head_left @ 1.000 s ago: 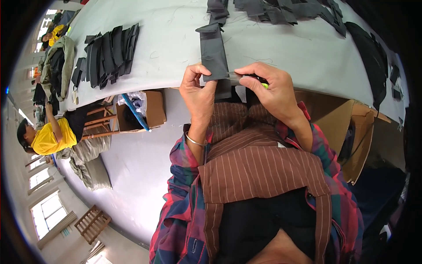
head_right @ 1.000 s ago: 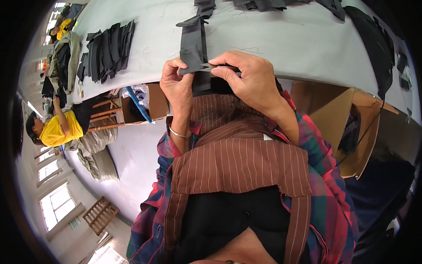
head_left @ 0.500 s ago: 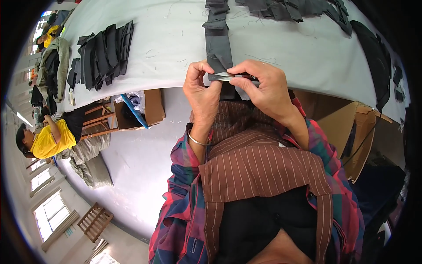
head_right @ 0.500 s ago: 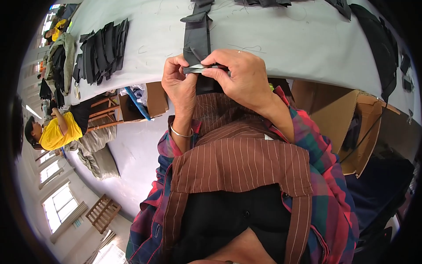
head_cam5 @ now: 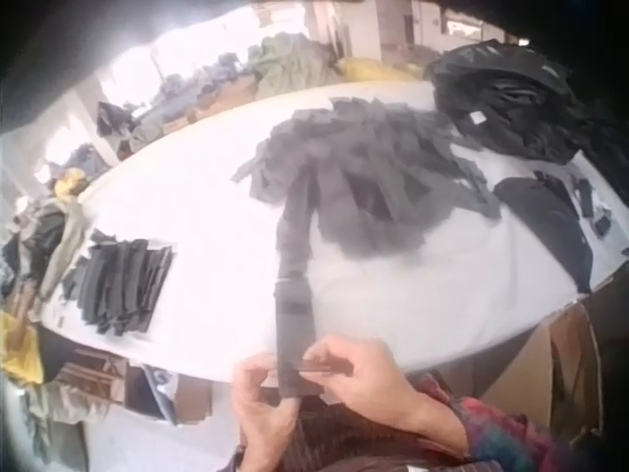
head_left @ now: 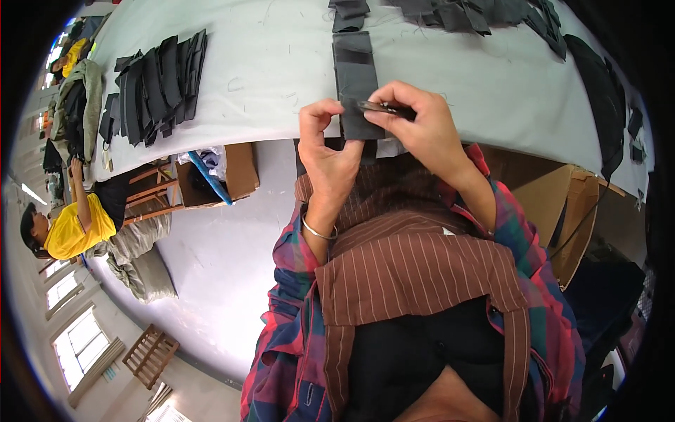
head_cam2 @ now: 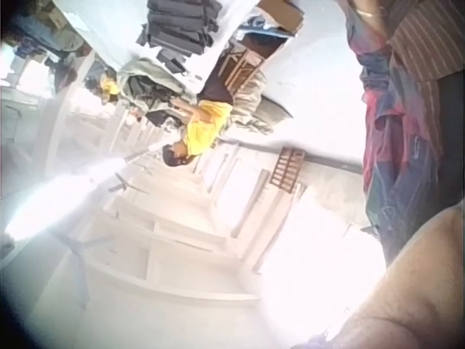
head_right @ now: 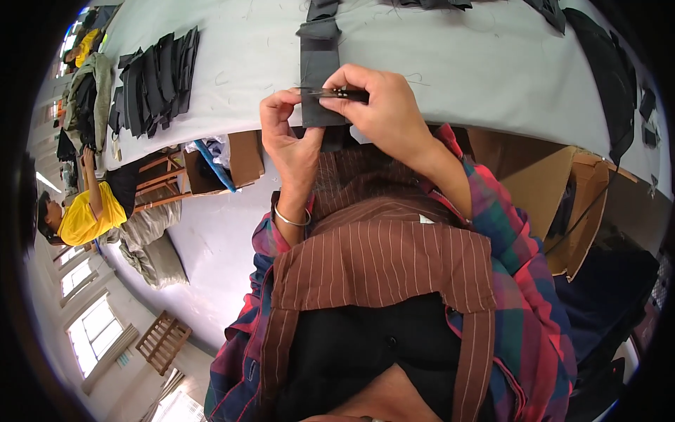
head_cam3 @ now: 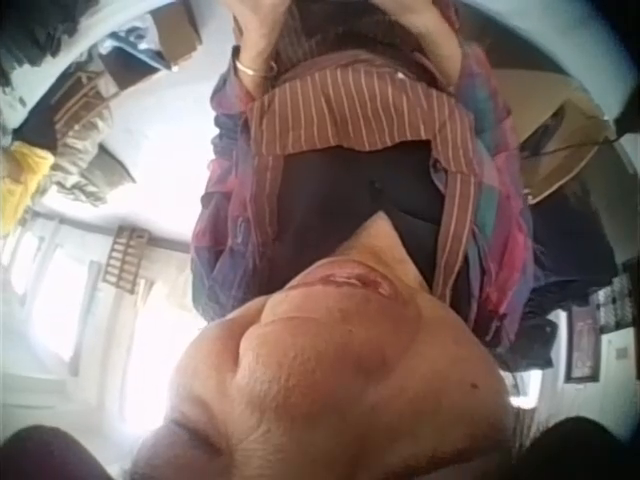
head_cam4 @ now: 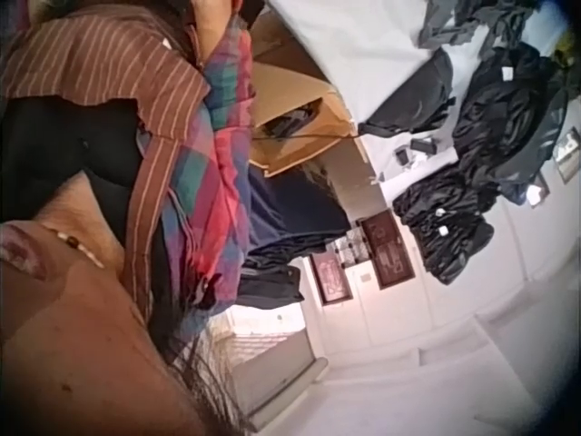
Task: Trimming excess threads and small bits of material from black fabric components using small thread snips.
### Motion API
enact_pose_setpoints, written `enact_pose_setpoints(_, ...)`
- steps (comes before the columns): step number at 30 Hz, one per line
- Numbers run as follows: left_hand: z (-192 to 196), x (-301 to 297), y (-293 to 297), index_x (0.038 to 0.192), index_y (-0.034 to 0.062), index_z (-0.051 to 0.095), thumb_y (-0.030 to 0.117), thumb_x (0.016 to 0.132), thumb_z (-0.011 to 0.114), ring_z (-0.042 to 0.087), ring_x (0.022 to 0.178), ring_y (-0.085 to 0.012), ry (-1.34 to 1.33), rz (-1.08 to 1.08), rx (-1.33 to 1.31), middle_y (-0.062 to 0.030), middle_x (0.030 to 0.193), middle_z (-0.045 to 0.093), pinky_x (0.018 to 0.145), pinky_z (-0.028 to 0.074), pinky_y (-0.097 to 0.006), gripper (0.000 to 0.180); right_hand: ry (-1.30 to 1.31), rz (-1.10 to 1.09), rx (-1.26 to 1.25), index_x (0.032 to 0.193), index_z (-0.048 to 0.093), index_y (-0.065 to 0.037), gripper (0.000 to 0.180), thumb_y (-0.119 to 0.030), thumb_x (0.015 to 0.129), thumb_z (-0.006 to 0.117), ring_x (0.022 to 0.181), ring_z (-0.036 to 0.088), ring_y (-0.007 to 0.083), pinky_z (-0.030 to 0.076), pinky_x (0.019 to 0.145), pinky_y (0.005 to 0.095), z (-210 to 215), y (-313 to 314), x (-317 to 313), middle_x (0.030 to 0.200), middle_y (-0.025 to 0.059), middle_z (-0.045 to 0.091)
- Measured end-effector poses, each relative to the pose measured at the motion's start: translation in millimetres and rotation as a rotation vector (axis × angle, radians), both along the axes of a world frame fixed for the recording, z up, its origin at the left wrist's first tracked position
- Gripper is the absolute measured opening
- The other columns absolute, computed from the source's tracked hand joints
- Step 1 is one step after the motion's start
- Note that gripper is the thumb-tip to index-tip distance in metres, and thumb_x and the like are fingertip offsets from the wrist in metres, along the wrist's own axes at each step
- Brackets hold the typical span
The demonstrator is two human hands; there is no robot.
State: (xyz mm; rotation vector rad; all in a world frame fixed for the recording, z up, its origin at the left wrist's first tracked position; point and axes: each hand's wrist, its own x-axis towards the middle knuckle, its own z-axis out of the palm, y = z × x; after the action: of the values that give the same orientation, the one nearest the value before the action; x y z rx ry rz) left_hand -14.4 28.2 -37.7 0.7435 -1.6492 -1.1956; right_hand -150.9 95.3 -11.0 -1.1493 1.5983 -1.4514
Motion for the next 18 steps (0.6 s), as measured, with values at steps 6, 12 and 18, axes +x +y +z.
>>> enact_pose_setpoints(6, -6.0, 6.3, -18.3, 0.103, -0.0003, 0.055, 0.0, 0.083, 0.066, 0.057, 0.084, -0.0081, 0.051, 0.002, 0.332, -0.004, 0.092, 0.063, 0.076, 0.046, -0.021, 0.024, 0.368, 0.099, -0.194, 0.088, 0.067, -0.005, 0.02, 0.004, 0.07, 0.067, 0.065, 0.062, 0.0188, 0.047, 0.059, 0.0281, 1.8, 10.4, 6.5, 0.074, 0.0071, 0.065)
enact_pose_setpoints(12, 4.7, 4.7, -15.3, 0.105, 0.0009, 0.056, 0.006, 0.089, 0.059, 0.056, 0.083, -0.0088, 0.247, -0.198, 0.827, -0.0017, 0.091, 0.061, 0.076, 0.047, -0.022, 0.017, 0.34, 0.029, -0.164, 0.087, 0.068, -0.008, 0.021, 0.002, 0.069, 0.066, 0.065, 0.061, 0.0226, 0.046, 0.061, 0.0309, -2.2, 10.5, 3.9, 0.076, 0.0055, 0.066)
enact_pose_setpoints(18, 11.5, -3.5, -11.2, 0.108, 0.0013, 0.052, 0.002, 0.089, 0.057, 0.056, 0.092, -0.0101, 0.304, -0.264, 0.843, -0.0038, 0.099, 0.06, 0.083, 0.045, -0.024, 0.02, 0.45, 0.057, -0.133, 0.09, 0.068, -0.009, 0.026, 0.001, 0.065, 0.068, 0.065, 0.055, 0.0178, 0.041, 0.065, 0.0292, 2.3, 21.6, -3.6, 0.07, 0.0031, 0.06)
